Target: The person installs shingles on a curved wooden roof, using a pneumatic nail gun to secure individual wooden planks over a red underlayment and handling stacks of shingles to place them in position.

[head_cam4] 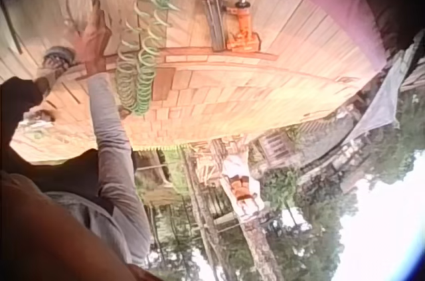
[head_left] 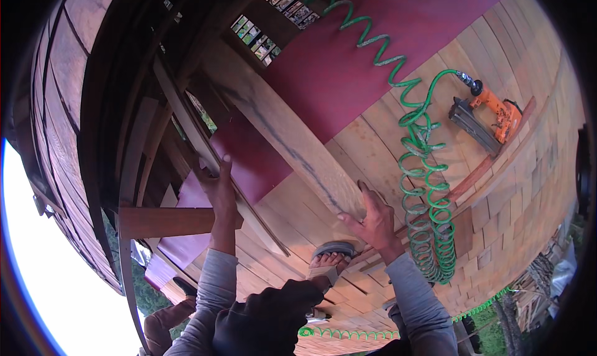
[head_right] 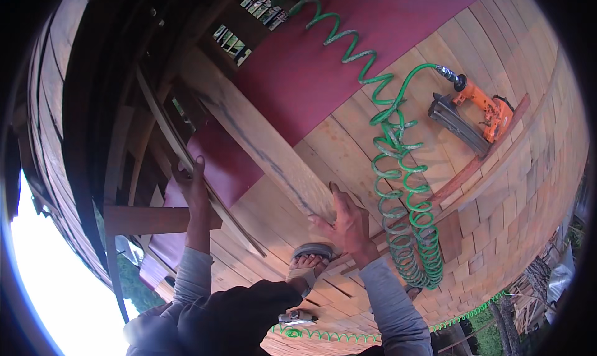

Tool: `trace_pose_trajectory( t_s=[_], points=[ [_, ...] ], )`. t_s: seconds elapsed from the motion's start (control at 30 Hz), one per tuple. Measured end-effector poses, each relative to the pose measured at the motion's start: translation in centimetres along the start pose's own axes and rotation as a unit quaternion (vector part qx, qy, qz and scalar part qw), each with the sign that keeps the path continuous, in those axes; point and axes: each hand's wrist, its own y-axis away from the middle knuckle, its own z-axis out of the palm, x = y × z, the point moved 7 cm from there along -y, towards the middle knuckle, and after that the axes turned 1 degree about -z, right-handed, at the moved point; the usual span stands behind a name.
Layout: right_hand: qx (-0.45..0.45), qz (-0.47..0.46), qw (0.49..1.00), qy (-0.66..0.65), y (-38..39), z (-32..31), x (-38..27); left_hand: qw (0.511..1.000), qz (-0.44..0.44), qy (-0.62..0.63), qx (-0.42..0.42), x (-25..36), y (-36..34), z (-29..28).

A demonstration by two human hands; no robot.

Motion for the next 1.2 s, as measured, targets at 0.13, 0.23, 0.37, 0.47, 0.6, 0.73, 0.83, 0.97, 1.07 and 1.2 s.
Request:
trace_pose_trajectory(
  t_s=[0.13, 0.23, 0.37, 0.47, 0.6, 0.73, 0.83, 0.97, 1.07, 1.2],
  points=[
    [0.004, -0.007, 0.998, 0.064, -5.8, -1.1, -5.3, 0.986, 0.134, -0.006, 0.101, 2.9, -5.8, -1.9],
    [0.053, -0.021, 0.993, 0.104, -7.1, 0.7, -5.5, 0.967, 0.111, -0.169, 0.156, 1.5, -7.0, -2.2],
    [0.114, -0.014, 0.973, 0.200, -7.3, 2.1, -6.6, 0.921, 0.193, -0.277, 0.194, -1.9, -8.1, -2.7],
    [0.139, -0.012, 0.965, 0.223, -7.2, 2.0, -7.1, 0.915, 0.207, -0.276, 0.210, -2.0, -8.2, -1.9],
    [0.110, 0.020, 0.974, 0.199, -7.7, 1.9, -7.1, 0.901, 0.241, -0.287, 0.218, -0.1, -6.0, -0.7],
    [0.126, 0.014, 0.980, 0.155, -7.7, 1.2, -6.7, 0.860, 0.321, -0.350, 0.188, 3.1, -5.0, 1.6],
    [0.131, 0.002, 0.983, 0.129, -6.5, 1.8, -5.9, 0.838, 0.404, -0.342, 0.135, 4.7, -4.7, 3.4],
    [0.131, -0.045, 0.990, 0.001, -4.7, -0.2, -4.7, 0.832, 0.477, -0.281, -0.025, 8.6, -5.4, 9.4],
    [0.096, -0.033, 0.994, -0.035, -2.2, -3.4, -2.6, 0.829, 0.482, -0.280, -0.036, 9.5, -5.0, 11.3],
    [0.061, 0.015, 0.998, 0.022, 2.6, -5.3, 0.6, 0.815, 0.498, -0.297, 0.001, 8.4, -6.2, 11.2]
  ],
)
